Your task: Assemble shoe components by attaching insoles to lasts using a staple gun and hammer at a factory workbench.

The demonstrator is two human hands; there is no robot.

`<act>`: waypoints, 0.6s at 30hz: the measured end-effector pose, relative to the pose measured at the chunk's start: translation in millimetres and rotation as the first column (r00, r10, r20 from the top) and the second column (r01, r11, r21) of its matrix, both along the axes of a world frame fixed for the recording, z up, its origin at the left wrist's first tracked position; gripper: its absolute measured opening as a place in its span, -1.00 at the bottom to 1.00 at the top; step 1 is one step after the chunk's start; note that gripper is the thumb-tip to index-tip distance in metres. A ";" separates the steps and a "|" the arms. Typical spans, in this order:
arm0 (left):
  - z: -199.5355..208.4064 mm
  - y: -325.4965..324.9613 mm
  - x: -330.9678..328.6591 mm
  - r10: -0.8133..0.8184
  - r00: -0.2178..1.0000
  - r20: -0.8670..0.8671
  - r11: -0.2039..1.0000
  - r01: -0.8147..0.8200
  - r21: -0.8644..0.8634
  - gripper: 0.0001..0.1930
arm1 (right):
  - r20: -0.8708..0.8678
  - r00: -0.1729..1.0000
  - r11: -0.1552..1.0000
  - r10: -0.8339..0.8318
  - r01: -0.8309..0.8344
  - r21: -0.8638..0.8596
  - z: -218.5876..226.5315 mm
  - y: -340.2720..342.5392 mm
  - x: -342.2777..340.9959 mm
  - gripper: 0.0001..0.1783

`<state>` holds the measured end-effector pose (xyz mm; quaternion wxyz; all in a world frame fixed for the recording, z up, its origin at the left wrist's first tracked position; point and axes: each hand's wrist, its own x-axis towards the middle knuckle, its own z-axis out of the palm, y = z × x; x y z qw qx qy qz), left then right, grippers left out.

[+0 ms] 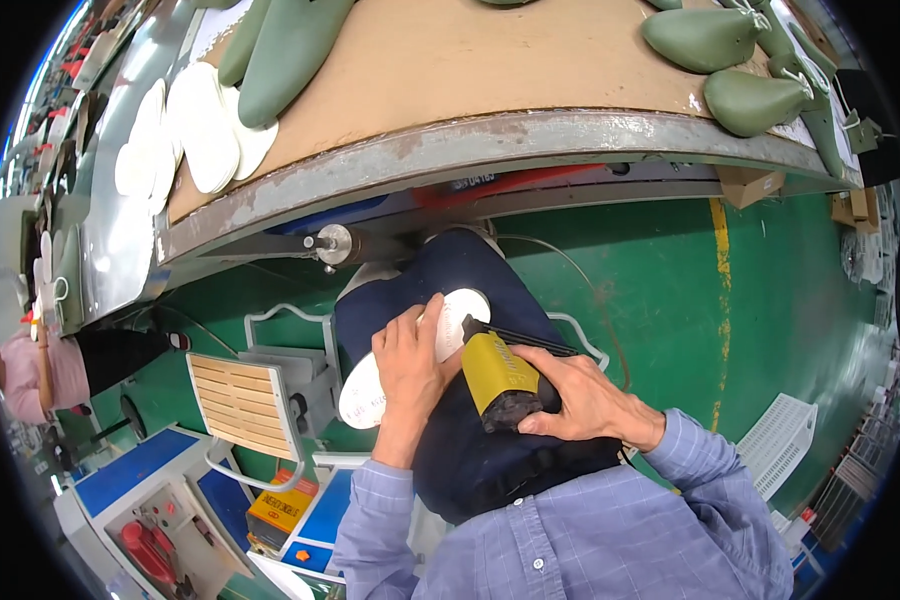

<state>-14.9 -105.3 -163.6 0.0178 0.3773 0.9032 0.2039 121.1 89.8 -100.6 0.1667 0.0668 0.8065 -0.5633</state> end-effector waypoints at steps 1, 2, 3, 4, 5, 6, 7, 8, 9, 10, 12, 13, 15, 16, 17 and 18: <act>-0.3 -1.3 0.0 -0.001 1.000 0.006 1.000 0.001 0.010 -0.21 | 0.002 1.000 1.000 0.002 -0.002 0.003 0.6 -1.0 -1.5 0.04; 0.1 -1.2 -0.3 -0.009 1.000 0.013 1.000 0.009 0.024 -0.21 | 0.017 1.000 1.000 0.026 -0.026 0.014 2.3 -1.8 -2.6 0.04; 0.6 -2.0 -1.1 -0.016 1.000 0.018 0.999 0.015 0.031 -0.21 | 0.034 0.998 0.999 0.046 -0.047 0.024 3.8 -2.6 -3.5 0.03; 1.5 -4.0 -2.4 -0.006 1.000 0.029 1.000 0.005 0.031 -0.21 | -0.012 0.999 0.999 0.045 -0.045 0.014 2.2 -4.9 -3.4 0.03; 2.1 -5.7 -2.8 0.000 0.999 0.043 1.000 -0.002 0.030 -0.21 | -0.005 0.999 0.999 0.033 -0.033 0.020 3.0 -6.0 -2.7 0.03; 3.6 -6.2 -3.3 0.005 0.998 0.058 1.000 -0.006 0.025 -0.21 | 0.009 0.998 0.998 0.055 -0.055 0.029 3.8 -6.8 -1.9 0.02; 3.6 -5.7 -2.9 -0.008 0.998 0.066 1.000 0.006 0.031 -0.21 | 0.022 0.997 0.996 0.077 -0.078 0.037 4.8 -7.4 -1.3 0.01; 4.4 -7.1 -3.0 0.007 0.998 0.059 1.000 -0.008 0.022 -0.21 | 0.045 0.996 0.997 0.076 -0.076 0.006 7.4 -8.4 -3.6 0.01; 4.6 -7.4 -2.8 0.023 0.998 0.051 1.000 -0.024 0.012 -0.21 | 0.048 0.996 0.997 0.071 -0.072 0.006 6.1 -8.2 -2.1 0.01; 3.1 -6.6 -2.0 0.025 0.999 0.031 1.000 -0.026 0.009 -0.21 | 0.041 0.998 0.998 0.056 -0.056 0.007 3.4 -8.1 -0.5 0.02; 1.8 -1.9 -0.7 0.031 0.999 0.032 1.000 -0.031 -0.001 -0.22 | 0.034 0.998 0.999 0.051 -0.051 0.005 0.8 -7.6 0.7 0.02; 1.4 0.3 -0.7 0.040 0.999 0.031 0.999 -0.039 -0.009 -0.22 | 0.018 1.000 1.000 -0.003 0.003 -0.009 -0.1 -6.6 0.5 0.03; 3.8 4.6 -0.3 0.041 0.999 0.028 0.999 -0.040 -0.010 -0.22 | 0.001 0.999 0.999 -0.035 0.035 -0.034 -2.2 -4.7 1.1 0.03; 5.4 5.0 -0.5 0.027 0.999 0.027 1.000 -0.027 -0.004 -0.22 | -0.044 0.998 0.998 -0.054 0.052 -0.031 -3.9 -4.1 1.1 -0.02; 6.3 5.8 -0.6 0.040 0.999 0.027 0.999 -0.040 -0.006 -0.22 | -0.088 0.993 0.997 -0.076 0.074 -0.026 -5.0 -3.2 0.7 -0.06; 7.2 6.1 -0.6 0.031 0.999 0.038 0.999 -0.030 -0.010 -0.24 | -0.107 0.992 0.998 -0.066 0.065 -0.016 -5.6 -3.3 -0.3 -0.08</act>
